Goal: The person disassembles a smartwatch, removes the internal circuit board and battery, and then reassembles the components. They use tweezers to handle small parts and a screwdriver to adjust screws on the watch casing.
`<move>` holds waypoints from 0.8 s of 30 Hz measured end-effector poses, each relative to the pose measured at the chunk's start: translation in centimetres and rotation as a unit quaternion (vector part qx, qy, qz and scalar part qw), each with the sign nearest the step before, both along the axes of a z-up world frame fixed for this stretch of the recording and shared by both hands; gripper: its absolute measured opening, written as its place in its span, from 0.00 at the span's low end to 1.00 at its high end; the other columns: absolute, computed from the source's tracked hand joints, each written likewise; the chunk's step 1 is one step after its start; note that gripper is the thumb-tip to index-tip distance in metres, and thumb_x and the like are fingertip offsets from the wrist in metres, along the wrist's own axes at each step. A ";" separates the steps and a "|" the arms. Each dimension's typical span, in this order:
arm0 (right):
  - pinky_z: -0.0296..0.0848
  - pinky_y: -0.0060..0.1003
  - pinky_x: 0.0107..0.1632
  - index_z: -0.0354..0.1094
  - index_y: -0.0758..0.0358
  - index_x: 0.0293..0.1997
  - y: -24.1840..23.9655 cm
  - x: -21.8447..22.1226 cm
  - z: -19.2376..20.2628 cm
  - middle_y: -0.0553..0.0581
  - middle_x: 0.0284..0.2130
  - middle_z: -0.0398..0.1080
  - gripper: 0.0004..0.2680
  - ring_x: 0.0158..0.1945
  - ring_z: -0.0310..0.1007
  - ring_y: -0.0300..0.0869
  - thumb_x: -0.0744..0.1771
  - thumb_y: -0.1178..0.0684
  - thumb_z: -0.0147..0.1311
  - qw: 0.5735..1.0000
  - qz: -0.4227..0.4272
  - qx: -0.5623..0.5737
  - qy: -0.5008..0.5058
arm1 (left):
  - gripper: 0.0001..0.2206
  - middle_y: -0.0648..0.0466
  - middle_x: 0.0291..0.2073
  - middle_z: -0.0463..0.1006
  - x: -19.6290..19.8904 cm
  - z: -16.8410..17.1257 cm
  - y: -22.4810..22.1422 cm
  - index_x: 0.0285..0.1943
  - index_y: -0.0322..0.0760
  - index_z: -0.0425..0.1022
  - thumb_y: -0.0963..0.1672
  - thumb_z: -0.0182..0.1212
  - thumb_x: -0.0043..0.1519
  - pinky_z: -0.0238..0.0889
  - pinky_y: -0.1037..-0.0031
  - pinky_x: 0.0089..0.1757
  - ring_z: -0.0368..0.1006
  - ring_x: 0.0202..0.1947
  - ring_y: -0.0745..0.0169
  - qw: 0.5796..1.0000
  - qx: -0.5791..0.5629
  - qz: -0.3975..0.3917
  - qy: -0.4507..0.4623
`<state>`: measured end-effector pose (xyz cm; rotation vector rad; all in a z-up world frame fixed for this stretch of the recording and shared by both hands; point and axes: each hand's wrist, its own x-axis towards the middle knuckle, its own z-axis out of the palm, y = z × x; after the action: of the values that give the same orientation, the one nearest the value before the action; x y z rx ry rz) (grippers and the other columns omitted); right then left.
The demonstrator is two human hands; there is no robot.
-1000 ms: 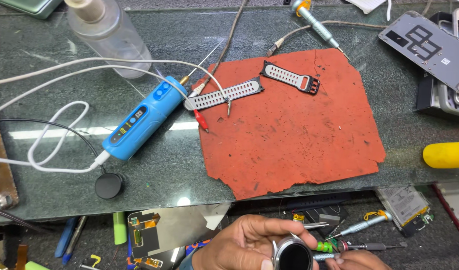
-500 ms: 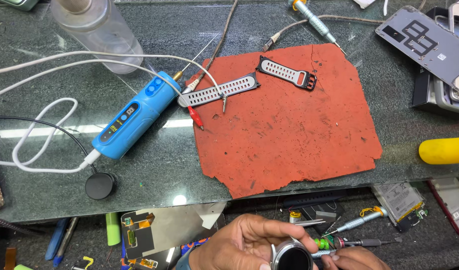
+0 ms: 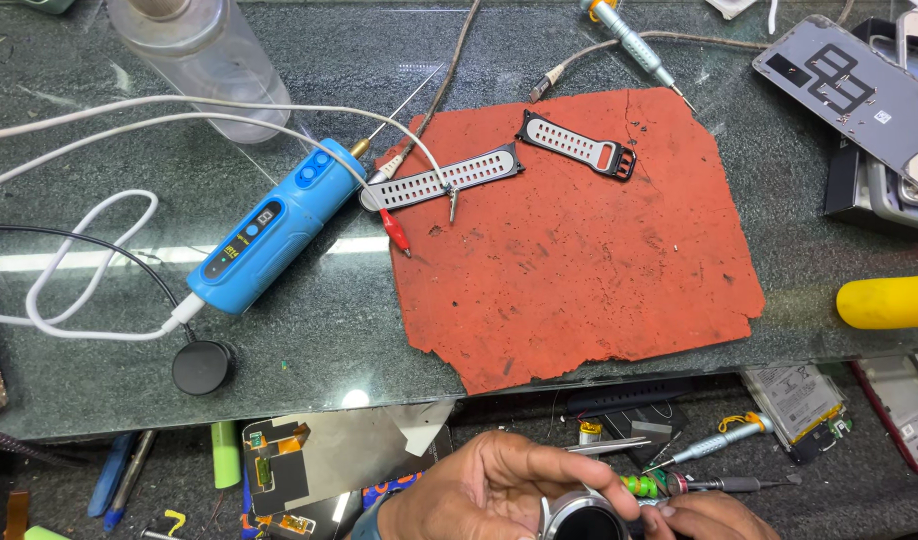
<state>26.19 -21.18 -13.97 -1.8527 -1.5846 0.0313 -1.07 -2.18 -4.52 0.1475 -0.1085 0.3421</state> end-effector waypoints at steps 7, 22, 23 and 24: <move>0.80 0.35 0.34 0.68 0.54 0.27 -0.4 0.6 -0.9 0.48 0.21 0.72 0.10 0.27 0.78 0.38 0.56 0.52 0.70 1.000 -0.001 -0.009 -0.002 | 0.22 0.37 0.64 0.73 0.0 0.0 -0.1 0.74 0.26 0.69 0.36 0.60 0.69 0.54 0.60 0.72 0.67 0.70 0.50 1.000 -0.007 0.002 -0.010; 0.81 0.39 0.33 0.68 0.57 0.22 -0.3 0.7 -0.2 0.51 0.17 0.73 0.10 0.25 0.79 0.41 0.58 0.49 0.69 0.997 -0.024 -0.073 -0.021 | 0.18 0.40 0.64 0.75 -0.2 -0.2 -0.1 0.71 0.30 0.71 0.37 0.60 0.71 0.49 0.61 0.72 0.63 0.70 0.50 0.999 0.045 0.017 -0.021; 0.81 0.38 0.33 0.68 0.57 0.23 -0.4 0.6 -0.2 0.51 0.18 0.73 0.09 0.25 0.79 0.41 0.58 0.49 0.68 0.998 -0.017 -0.063 -0.018 | 0.18 0.40 0.63 0.75 -0.2 -0.1 -0.3 0.71 0.29 0.71 0.37 0.61 0.71 0.48 0.61 0.72 0.63 0.70 0.50 0.999 0.036 0.015 -0.021; 0.81 0.38 0.33 0.68 0.58 0.24 -0.4 0.6 -0.1 0.51 0.19 0.73 0.09 0.26 0.79 0.41 0.57 0.50 0.67 0.998 -0.010 -0.052 -0.015 | 0.18 0.40 0.63 0.75 -0.2 -0.1 -0.3 0.71 0.29 0.71 0.37 0.61 0.71 0.48 0.60 0.72 0.64 0.70 0.50 0.999 0.035 0.014 -0.018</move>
<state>26.77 -21.55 -14.06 -1.9570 -1.6121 0.0770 -1.22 -2.46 -4.62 0.2132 -0.1537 0.3688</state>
